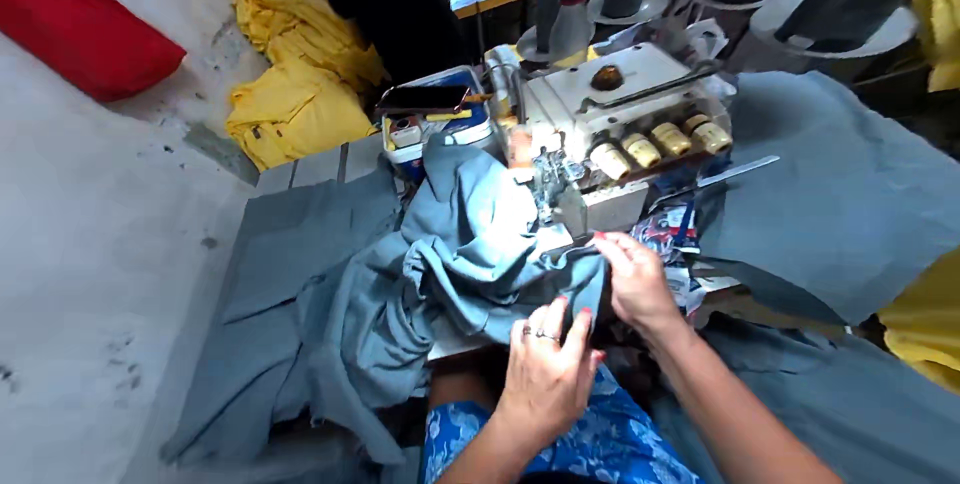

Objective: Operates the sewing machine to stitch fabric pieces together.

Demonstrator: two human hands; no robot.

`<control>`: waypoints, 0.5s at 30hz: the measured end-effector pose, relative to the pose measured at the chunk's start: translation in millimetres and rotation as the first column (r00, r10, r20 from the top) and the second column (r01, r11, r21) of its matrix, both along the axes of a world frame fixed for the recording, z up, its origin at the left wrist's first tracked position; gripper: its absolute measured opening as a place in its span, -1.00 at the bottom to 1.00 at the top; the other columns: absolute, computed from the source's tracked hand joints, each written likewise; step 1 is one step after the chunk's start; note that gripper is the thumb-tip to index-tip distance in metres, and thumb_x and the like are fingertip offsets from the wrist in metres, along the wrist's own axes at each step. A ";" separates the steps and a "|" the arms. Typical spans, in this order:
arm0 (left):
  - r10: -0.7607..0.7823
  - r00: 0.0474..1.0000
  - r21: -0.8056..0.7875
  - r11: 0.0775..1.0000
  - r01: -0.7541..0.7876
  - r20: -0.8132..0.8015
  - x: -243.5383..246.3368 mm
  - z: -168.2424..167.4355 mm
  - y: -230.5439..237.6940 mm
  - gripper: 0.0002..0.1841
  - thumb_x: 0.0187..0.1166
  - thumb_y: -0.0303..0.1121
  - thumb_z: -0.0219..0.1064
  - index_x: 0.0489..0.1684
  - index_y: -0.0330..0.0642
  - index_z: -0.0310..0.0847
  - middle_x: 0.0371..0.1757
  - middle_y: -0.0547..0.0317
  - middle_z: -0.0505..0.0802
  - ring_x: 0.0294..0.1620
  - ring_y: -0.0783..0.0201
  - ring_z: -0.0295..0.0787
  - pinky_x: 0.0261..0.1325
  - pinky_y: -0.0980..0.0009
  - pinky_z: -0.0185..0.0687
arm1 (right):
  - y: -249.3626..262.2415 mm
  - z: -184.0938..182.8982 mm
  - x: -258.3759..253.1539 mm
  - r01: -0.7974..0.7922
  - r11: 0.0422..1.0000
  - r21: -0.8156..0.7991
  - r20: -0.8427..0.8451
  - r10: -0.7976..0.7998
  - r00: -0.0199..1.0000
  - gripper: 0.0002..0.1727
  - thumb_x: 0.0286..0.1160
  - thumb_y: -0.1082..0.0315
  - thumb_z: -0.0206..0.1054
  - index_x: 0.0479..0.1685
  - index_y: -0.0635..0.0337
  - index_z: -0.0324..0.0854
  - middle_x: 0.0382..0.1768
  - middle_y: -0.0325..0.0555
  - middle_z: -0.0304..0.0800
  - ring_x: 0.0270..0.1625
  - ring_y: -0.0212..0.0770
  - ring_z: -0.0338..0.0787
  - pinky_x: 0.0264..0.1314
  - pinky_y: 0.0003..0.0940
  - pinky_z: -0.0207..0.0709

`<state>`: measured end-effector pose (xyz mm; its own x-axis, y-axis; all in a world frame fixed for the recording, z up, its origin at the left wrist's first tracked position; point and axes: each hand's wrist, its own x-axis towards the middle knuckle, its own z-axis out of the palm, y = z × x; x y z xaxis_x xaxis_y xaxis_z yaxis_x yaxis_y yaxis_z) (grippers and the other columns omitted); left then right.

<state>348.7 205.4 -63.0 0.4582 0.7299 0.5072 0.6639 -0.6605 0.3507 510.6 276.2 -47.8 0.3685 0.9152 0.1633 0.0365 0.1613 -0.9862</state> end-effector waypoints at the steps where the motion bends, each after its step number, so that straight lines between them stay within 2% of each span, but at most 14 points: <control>1: 0.034 0.999 0.052 0.998 -0.033 -0.008 -7.0 1.1 -5.6 -0.47 0.55 0.10 0.33 0.28 -0.10 0.79 0.35 -0.17 0.80 0.33 -0.07 0.77 0.27 0.00 0.63 | -1.9 5.1 1.1 0.014 1.000 -0.014 -0.034 -0.015 0.999 -0.79 0.68 0.44 0.15 -0.26 0.24 0.69 -0.36 -0.40 0.74 -0.22 -0.59 0.73 0.01 -0.54 0.65; 3: 0.155 0.988 0.187 0.971 -0.150 -0.013 -28.0 4.3 -11.4 -0.35 0.35 0.28 0.43 0.26 -0.01 0.75 0.32 -0.16 0.79 0.38 -0.09 0.70 0.36 -0.03 0.52 | -16.3 24.7 -1.2 0.001 1.000 0.012 -0.083 0.000 0.997 -0.76 0.71 0.45 0.10 -0.26 0.16 0.67 -0.38 -0.47 0.74 -0.25 -0.61 0.74 -0.05 -0.60 0.66; 4: 0.220 0.975 0.239 0.949 -0.207 -0.028 -41.3 7.3 -9.3 -0.34 0.31 0.24 0.48 0.28 0.00 0.67 0.33 -0.20 0.75 0.41 -0.14 0.65 0.40 -0.08 0.46 | -27.1 37.2 -4.7 -0.041 0.997 0.062 -0.100 0.047 0.994 -0.73 0.72 0.44 0.06 -0.28 0.08 0.66 -0.38 -0.51 0.75 -0.27 -0.62 0.74 -0.08 -0.62 0.67; 5: 0.277 0.958 0.263 0.932 -0.249 -0.074 -55.2 12.0 -5.7 -0.35 0.29 0.10 0.53 0.32 -0.03 0.58 0.34 -0.23 0.70 0.43 -0.19 0.60 0.42 -0.12 0.40 | -39.6 49.9 -9.9 -0.098 0.985 0.139 -0.106 0.113 0.988 -0.71 0.72 0.44 0.05 -0.29 0.01 0.67 -0.37 -0.55 0.77 -0.27 -0.63 0.74 -0.11 -0.64 0.67; 6: 0.314 0.940 0.277 0.923 -0.268 -0.136 -66.7 18.6 -1.5 -0.39 0.20 -0.11 0.55 0.29 -0.12 0.60 0.25 -0.26 0.74 0.34 -0.24 0.66 0.34 -0.18 0.43 | -52.2 61.9 -15.7 -0.164 0.960 0.229 -0.100 0.190 0.977 -0.70 0.73 0.41 0.05 -0.26 -0.07 0.70 -0.34 -0.59 0.80 -0.25 -0.65 0.75 -0.10 -0.67 0.68; 7: 0.309 0.927 0.250 0.934 -0.254 -0.211 -74.9 30.5 2.1 -0.49 0.11 -0.35 0.55 0.14 -0.25 0.72 0.05 -0.27 0.85 0.13 -0.26 0.80 0.15 -0.25 0.52 | -62.4 72.9 -21.0 -0.231 0.919 0.319 -0.086 0.271 0.959 -0.71 0.76 0.37 0.09 -0.20 -0.11 0.74 -0.27 -0.61 0.83 -0.20 -0.66 0.77 -0.07 -0.68 0.69; 8: 0.246 0.919 0.122 0.968 -0.218 -0.307 -80.5 51.8 4.2 -0.62 0.11 -0.49 0.53 -0.02 -0.34 0.78 -0.16 -0.23 0.89 -0.09 -0.23 0.88 -0.03 -0.23 0.61 | -69.4 82.8 -25.8 -0.286 0.873 0.395 -0.071 0.339 0.938 -0.73 0.78 0.32 0.13 -0.10 -0.11 0.79 -0.19 -0.59 0.86 -0.13 -0.65 0.80 0.00 -0.67 0.70; 9: 0.109 0.922 -0.117 0.980 -0.163 -0.373 -84.1 82.9 5.0 -0.67 0.16 -0.53 0.52 -0.07 -0.41 0.77 -0.24 -0.24 0.89 -0.16 -0.22 0.89 -0.10 -0.21 0.65 | -74.1 91.0 -29.7 -0.324 0.831 0.451 -0.065 0.393 0.917 -0.74 0.80 0.26 0.14 0.03 -0.12 0.80 -0.08 -0.57 0.88 -0.03 -0.62 0.81 0.10 -0.63 0.72; 10: -0.041 0.941 -0.388 0.916 -0.099 -0.336 -86.2 119.0 6.7 -0.67 0.31 -0.52 0.47 0.04 -0.46 0.73 -0.17 -0.26 0.88 -0.07 -0.20 0.88 0.01 -0.21 0.68 | -77.3 96.6 -31.3 -0.370 0.789 0.491 -0.063 0.456 0.888 -0.70 0.81 0.15 0.13 0.27 -0.16 0.75 0.11 -0.55 0.86 0.15 -0.56 0.80 0.27 -0.54 0.69; 11: -0.120 0.976 -0.543 0.840 0.001 -0.184 -88.1 149.4 8.9 -0.69 0.37 -0.52 0.44 0.07 -0.46 0.72 -0.12 -0.19 0.88 -0.03 -0.02 0.87 0.11 -0.06 0.72 | -79.4 100.0 -31.0 -0.430 0.743 0.513 -0.041 0.522 0.852 -0.55 0.81 -0.03 0.08 0.56 -0.25 0.56 0.37 -0.56 0.75 0.39 -0.48 0.71 0.50 -0.44 0.57; 12: -0.118 0.993 -0.601 0.792 0.104 0.016 -88.4 173.8 8.6 -0.77 0.42 -0.54 0.39 0.00 -0.40 0.73 -0.17 0.04 0.87 -0.09 0.32 0.82 0.09 0.28 0.72 | -81.2 100.8 -30.8 -0.483 0.707 0.517 0.011 0.559 0.829 -0.36 0.74 -0.25 0.01 0.77 -0.34 0.27 0.59 -0.58 0.56 0.60 -0.44 0.54 0.69 -0.34 0.41; 13: -0.067 0.975 -0.611 0.769 0.187 0.214 -85.7 194.0 6.5 -0.88 0.51 -0.57 0.30 -0.11 -0.30 0.70 -0.28 0.30 0.82 -0.20 0.61 0.74 -0.04 0.57 0.68 | -83.5 96.4 -33.2 -0.507 0.696 0.508 0.036 0.571 0.820 -0.18 0.61 -0.44 -0.02 0.86 -0.42 0.06 0.65 -0.59 0.45 0.66 -0.40 0.45 0.73 -0.25 0.33; 14: -0.023 0.921 -0.604 0.749 0.274 0.389 -80.7 212.5 5.9 -0.85 0.57 -0.61 0.22 -0.14 -0.17 0.66 -0.33 0.49 0.80 -0.27 0.73 0.71 -0.13 0.69 0.68 | -87.8 88.9 -37.4 -0.523 0.699 0.488 0.074 0.565 0.822 -0.02 0.48 -0.57 -0.04 0.91 -0.37 -0.08 0.68 -0.52 0.41 0.69 -0.36 0.42 0.73 -0.21 0.33; 15: -0.003 0.856 -0.572 0.743 0.347 0.517 -73.8 230.7 5.6 -0.78 0.62 -0.63 0.14 -0.15 -0.07 0.64 -0.34 0.56 0.80 -0.29 0.75 0.73 -0.20 0.70 0.71 | -94.0 79.7 -41.3 -0.547 0.695 0.467 0.122 0.562 0.818 0.12 0.41 -0.62 -0.05 0.93 -0.19 -0.16 0.71 -0.42 0.40 0.71 -0.37 0.40 0.75 -0.24 0.32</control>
<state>274.9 211.0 167.7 0.4520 0.8805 0.1428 0.2050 -0.2584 0.9440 469.2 182.2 31.8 -0.1701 0.7697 0.6154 -0.2338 0.5751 -0.7840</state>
